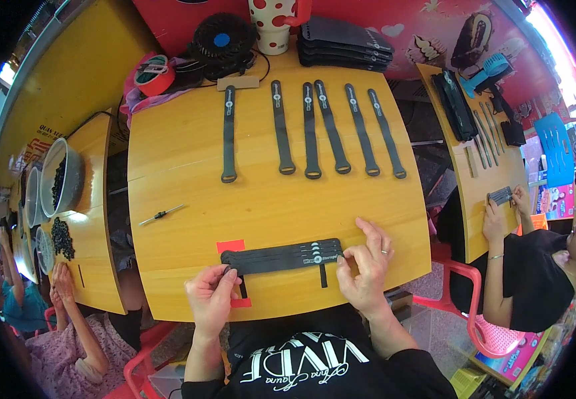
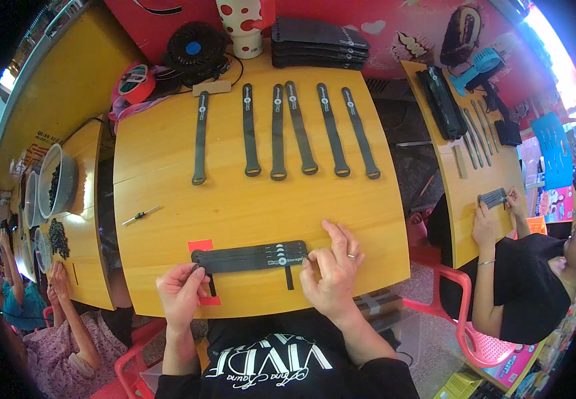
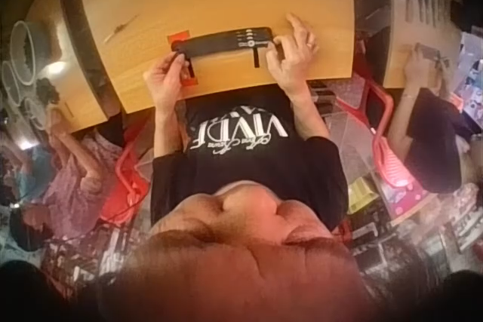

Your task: The person is manually assembling black fabric straps by attaching small plastic components to them.

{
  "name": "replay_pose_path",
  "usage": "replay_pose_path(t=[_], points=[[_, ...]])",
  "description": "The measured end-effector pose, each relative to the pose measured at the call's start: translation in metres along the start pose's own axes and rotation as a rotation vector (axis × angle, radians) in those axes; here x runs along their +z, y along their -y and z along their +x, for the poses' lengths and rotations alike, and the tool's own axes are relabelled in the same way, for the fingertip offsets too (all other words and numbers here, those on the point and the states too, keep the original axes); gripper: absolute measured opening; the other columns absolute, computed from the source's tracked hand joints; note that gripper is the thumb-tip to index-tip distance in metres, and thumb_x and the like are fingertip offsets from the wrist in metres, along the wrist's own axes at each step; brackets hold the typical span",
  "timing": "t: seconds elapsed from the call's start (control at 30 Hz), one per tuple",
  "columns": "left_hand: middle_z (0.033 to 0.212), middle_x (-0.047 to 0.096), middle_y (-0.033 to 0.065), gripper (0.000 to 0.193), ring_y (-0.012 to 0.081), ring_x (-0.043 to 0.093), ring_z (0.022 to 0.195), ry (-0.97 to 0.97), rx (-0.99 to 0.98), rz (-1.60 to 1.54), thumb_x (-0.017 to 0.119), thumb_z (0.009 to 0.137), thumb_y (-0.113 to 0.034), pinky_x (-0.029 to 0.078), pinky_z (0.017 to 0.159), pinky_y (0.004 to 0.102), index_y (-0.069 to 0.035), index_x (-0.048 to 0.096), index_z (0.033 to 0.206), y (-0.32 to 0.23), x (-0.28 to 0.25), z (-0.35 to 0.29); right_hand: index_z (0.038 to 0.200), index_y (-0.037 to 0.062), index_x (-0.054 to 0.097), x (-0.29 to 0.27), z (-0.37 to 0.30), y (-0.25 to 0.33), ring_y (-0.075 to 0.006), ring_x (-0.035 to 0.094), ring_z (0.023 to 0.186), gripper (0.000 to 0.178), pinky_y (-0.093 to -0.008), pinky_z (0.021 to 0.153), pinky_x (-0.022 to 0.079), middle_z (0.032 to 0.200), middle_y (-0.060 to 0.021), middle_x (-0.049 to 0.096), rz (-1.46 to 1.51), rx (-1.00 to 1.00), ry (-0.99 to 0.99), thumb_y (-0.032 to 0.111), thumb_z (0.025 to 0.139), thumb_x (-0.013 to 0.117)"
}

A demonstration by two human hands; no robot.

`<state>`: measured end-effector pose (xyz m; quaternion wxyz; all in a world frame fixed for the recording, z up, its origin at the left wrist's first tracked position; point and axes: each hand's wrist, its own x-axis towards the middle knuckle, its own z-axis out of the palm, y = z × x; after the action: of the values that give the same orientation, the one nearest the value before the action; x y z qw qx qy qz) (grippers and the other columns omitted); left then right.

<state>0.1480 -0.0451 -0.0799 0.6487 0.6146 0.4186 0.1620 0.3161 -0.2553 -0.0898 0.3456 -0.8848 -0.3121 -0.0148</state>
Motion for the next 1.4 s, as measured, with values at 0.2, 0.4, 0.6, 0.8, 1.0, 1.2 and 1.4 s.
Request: replay_pose_path(t=[0.2, 0.4, 0.6, 0.8, 1.0, 1.2, 1.4], points=[[0.073, 0.069, 0.007, 0.007, 0.0043, 0.055, 0.053, 0.023, 0.007, 0.024, 0.067, 0.09, 0.0, 0.044, 0.048, 0.0197, 0.007, 0.068, 0.092, -0.001, -0.002, 0.002, 0.075, 0.0047, 0.059, -0.001, 0.0, -0.001, -0.0389, 0.046, 0.126, 0.016, -0.0498, 0.099, 0.031, 0.133, -0.0176, 0.056, 0.04, -0.032, -0.029, 0.001, 0.067, 0.072], [0.069, 0.067, 0.004, 0.003, 0.0063, 0.056, 0.057, 0.092, 0.205, 0.133, 0.069, 0.086, 0.002, 0.044, 0.051, 0.0225, 0.005, 0.069, 0.088, -0.011, -0.002, -0.014, 0.083, 0.0053, 0.062, -0.001, -0.001, 0.003, -0.0381, 0.046, 0.126, 0.02, -0.0495, 0.098, 0.033, 0.131, -0.0164, 0.056, 0.039, -0.041, -0.063, 0.003, 0.067, 0.074], [0.066, 0.059, 0.0115, 0.007, 0.0222, 0.058, 0.054, 0.14, 0.601, 0.458, 0.068, 0.08, 0.007, 0.043, 0.051, 0.0302, 0.002, 0.067, 0.085, -0.044, 0.016, -0.024, 0.098, 0.0012, 0.066, -0.003, -0.002, 0.028, -0.0339, 0.06, 0.095, 0.033, -0.0428, 0.085, 0.048, 0.1, -0.013, 0.065, 0.113, -0.328, -0.006, 0.002, 0.066, 0.076], [0.08, 0.06, 0.0135, 0.018, 0.0276, 0.059, 0.074, -0.129, 0.53, 0.672, 0.069, 0.08, 0.002, 0.047, 0.064, 0.0364, 0.001, 0.064, 0.098, -0.023, -0.01, -0.007, 0.096, -0.0006, 0.065, 0.006, -0.003, 0.032, -0.0325, 0.061, 0.089, 0.03, -0.0428, 0.08, 0.047, 0.1, -0.0144, 0.064, 0.141, -0.328, 0.051, 0.0, 0.068, 0.075], [0.093, 0.057, 0.0144, 0.021, 0.033, 0.056, 0.087, -0.185, 0.617, 0.839, 0.075, 0.078, -0.009, 0.042, 0.076, 0.0434, -0.002, 0.065, 0.095, -0.009, -0.004, -0.009, 0.094, -0.0017, 0.065, 0.006, -0.008, 0.038, -0.0316, 0.061, 0.082, 0.025, -0.0396, 0.07, 0.048, 0.097, -0.0155, 0.063, 0.216, -0.408, -0.001, -0.003, 0.07, 0.073], [0.088, 0.056, 0.0133, 0.018, 0.0327, 0.055, 0.085, -0.221, 0.59, 0.892, 0.076, 0.076, -0.006, 0.042, 0.076, 0.0424, -0.002, 0.063, 0.087, -0.011, 0.003, -0.004, 0.094, -0.0041, 0.062, 0.002, -0.013, 0.001, -0.0336, 0.061, 0.087, 0.019, -0.0404, 0.076, 0.049, 0.098, -0.0182, 0.063, 0.096, -0.18, -0.188, -0.006, 0.076, 0.068], [0.089, 0.056, 0.0116, 0.018, 0.0317, 0.054, 0.085, -0.191, 0.618, 0.882, 0.078, 0.074, -0.009, 0.04, 0.073, 0.0424, -0.005, 0.065, 0.086, -0.002, -0.007, 0.001, 0.093, -0.0029, 0.063, 0.002, -0.01, -0.007, -0.0341, 0.06, 0.091, 0.018, -0.0397, 0.08, 0.05, 0.098, -0.0186, 0.061, 0.169, -0.018, -0.183, -0.009, 0.076, 0.064]])
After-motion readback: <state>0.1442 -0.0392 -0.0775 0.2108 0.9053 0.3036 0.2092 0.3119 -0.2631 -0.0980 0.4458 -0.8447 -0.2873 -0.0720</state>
